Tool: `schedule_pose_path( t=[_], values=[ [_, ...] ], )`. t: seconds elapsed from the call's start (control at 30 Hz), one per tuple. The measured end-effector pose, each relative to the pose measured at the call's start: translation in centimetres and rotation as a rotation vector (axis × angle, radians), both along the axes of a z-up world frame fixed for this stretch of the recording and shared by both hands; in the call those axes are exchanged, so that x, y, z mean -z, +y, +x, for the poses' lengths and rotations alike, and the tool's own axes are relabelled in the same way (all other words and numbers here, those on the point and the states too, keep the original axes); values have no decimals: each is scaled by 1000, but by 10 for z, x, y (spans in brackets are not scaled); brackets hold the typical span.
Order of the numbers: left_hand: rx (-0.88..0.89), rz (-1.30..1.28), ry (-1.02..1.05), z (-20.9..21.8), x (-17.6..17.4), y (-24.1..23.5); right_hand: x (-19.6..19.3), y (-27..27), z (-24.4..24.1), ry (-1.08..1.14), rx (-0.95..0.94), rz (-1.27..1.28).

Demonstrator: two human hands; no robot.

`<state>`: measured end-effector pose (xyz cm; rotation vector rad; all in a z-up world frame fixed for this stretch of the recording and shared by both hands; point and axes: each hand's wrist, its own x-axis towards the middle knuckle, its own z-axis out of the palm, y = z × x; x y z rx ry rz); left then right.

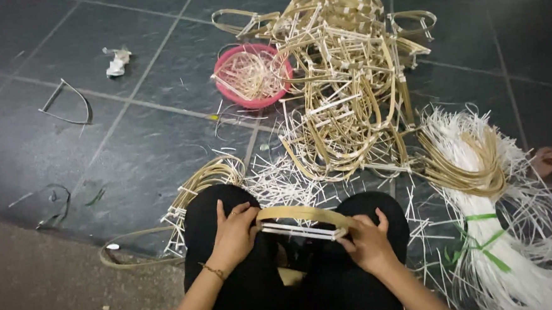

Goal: The recorder is wrapping white plastic strips around bamboo frames to assemble parts for furniture or baskets.

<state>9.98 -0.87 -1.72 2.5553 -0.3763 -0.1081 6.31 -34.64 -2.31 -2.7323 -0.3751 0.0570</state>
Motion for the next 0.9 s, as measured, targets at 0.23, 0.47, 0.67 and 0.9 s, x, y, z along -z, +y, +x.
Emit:
schedule_pose_path(
  t=[0.23,0.47,0.67,0.9],
  values=[
    [-17,-11,10,7,17,10,-36,21,16,332,119,-75],
    [3,28,-54,-1,8,4,-22,21,5,197,9,-53],
    [-87,41,-135,-5,7,-3,-8,22,7,194,100,-99],
    [-22,-137,-250,2,-26,-13,-20,28,-2,138,125,-78]
  ],
)
